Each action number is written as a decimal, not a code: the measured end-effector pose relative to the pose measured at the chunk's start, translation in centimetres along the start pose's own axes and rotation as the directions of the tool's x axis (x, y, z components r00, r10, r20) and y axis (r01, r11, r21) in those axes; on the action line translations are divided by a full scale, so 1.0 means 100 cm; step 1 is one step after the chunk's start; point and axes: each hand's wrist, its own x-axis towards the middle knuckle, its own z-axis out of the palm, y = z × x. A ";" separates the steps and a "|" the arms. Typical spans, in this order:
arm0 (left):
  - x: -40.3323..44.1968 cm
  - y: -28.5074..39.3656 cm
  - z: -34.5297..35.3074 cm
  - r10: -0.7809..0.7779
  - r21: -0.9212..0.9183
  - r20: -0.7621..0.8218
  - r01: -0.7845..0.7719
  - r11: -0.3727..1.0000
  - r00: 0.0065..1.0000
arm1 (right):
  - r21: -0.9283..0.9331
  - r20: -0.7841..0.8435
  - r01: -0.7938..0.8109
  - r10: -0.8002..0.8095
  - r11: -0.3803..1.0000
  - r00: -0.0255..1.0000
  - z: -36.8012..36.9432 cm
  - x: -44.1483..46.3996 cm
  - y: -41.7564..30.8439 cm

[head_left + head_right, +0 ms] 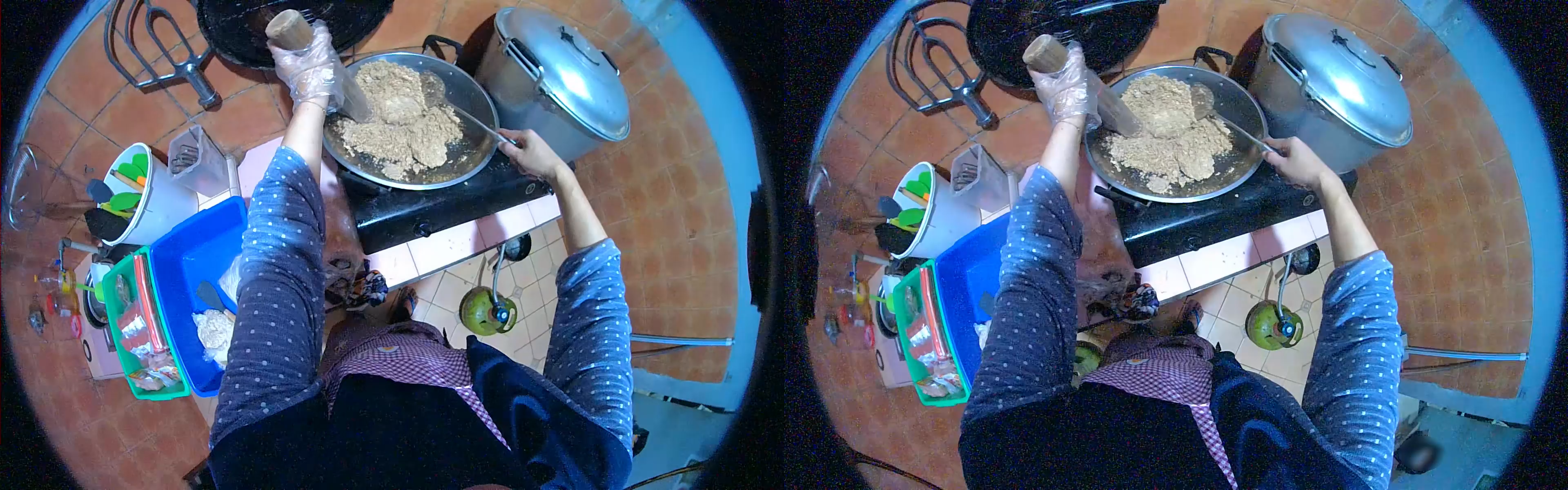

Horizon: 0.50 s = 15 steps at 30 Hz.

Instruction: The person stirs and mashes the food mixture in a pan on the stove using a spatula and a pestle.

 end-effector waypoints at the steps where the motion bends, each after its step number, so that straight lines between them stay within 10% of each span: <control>1: 0.000 -0.005 0.003 -0.042 0.001 0.012 0.042 0.999 0.999 | 0.003 -0.004 -0.004 0.004 1.000 1.000 0.001 -0.001 0.003; 15: -0.016 0.080 -0.017 0.198 -0.022 0.213 -0.198 0.980 0.957 | -0.616 -0.012 0.268 -0.349 0.741 0.937 -0.086 -0.079 -0.055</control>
